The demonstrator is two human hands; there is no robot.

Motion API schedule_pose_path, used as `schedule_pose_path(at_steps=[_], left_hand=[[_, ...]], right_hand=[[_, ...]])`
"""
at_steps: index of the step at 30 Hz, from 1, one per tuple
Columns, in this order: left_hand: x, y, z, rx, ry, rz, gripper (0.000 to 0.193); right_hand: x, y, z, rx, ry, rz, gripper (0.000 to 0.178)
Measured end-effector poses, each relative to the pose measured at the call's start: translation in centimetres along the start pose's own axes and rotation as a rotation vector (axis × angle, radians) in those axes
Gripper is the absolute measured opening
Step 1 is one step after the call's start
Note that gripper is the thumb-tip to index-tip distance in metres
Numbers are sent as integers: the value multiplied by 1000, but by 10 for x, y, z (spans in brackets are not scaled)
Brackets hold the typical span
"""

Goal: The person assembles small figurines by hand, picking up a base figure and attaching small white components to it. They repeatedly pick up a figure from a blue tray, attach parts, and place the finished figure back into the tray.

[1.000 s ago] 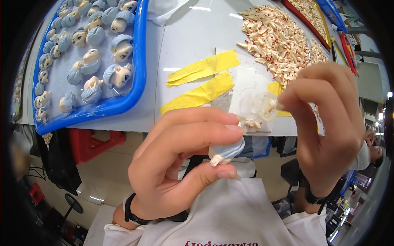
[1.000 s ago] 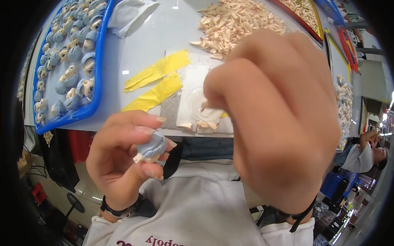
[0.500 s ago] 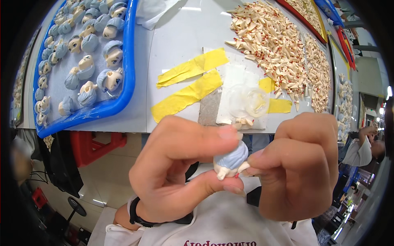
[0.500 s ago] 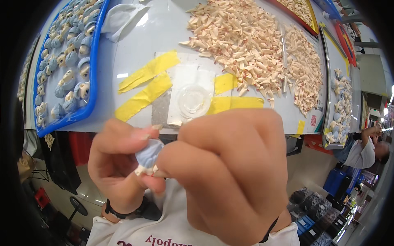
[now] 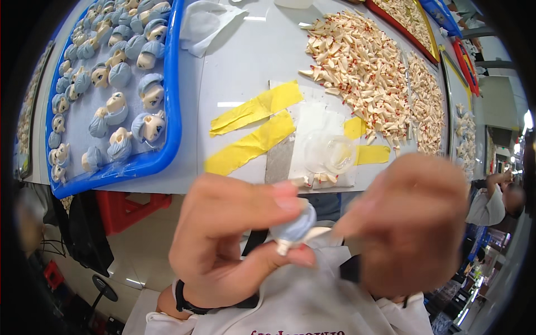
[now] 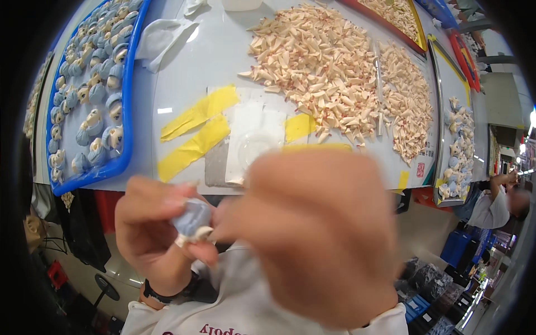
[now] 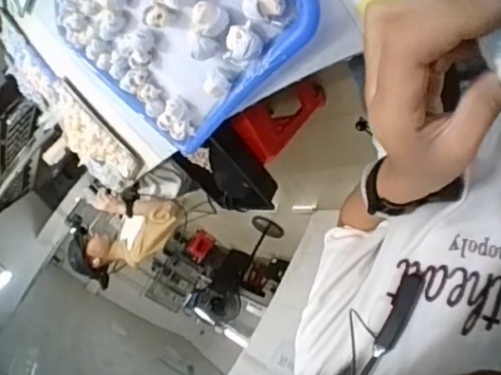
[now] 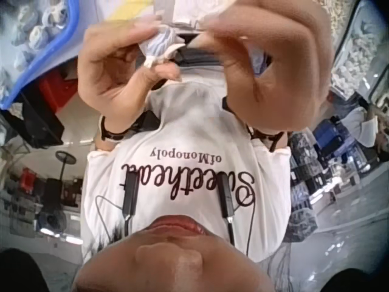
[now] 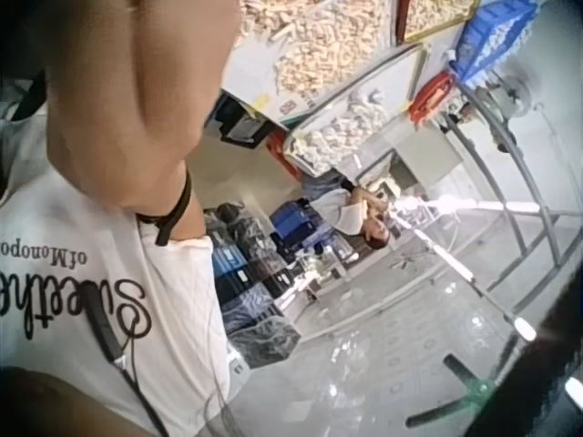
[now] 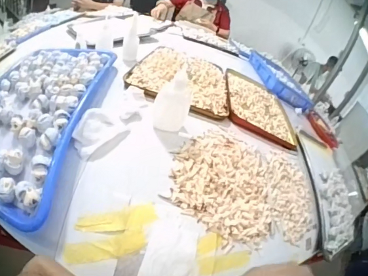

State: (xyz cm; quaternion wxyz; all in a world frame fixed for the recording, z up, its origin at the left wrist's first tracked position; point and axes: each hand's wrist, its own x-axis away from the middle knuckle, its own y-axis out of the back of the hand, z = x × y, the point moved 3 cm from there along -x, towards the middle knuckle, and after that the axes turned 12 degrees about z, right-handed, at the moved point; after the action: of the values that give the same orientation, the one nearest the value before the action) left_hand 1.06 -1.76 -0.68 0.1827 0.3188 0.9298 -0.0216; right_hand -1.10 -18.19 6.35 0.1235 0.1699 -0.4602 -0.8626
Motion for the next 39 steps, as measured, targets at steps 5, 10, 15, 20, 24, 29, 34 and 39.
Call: schedule_pose_path(at_steps=[5, 10, 15, 20, 24, 29, 34, 39], left_hand=[[3, 8, 6, 164, 131, -146, 56], [1, 14, 10, 313, 105, -181, 57], [1, 13, 8, 257, 156, -178, 57], [-1, 14, 8, 230, 209, -161, 56], [-3, 11, 8, 296, 189, -164, 56], [-2, 7, 8, 419, 191, -195, 56], [-2, 7, 8, 360, 171, -151, 54], [-3, 9, 12, 260, 88, -8, 47]], right_hand=[[1, 26, -58, 138, -381, -187, 22], [-7, 15, -78, 132, -372, 140, 19], [-7, 18, -79, 234, -314, 107, 13], [-1, 26, -81, 183, -273, -82, 8], [8, 28, -83, 28, -427, -204, 5], [18, 29, -79, -264, -484, -349, 7], [27, 29, -61, -260, -371, -358, 13], [21, 9, -41, -432, -342, -292, 14]])
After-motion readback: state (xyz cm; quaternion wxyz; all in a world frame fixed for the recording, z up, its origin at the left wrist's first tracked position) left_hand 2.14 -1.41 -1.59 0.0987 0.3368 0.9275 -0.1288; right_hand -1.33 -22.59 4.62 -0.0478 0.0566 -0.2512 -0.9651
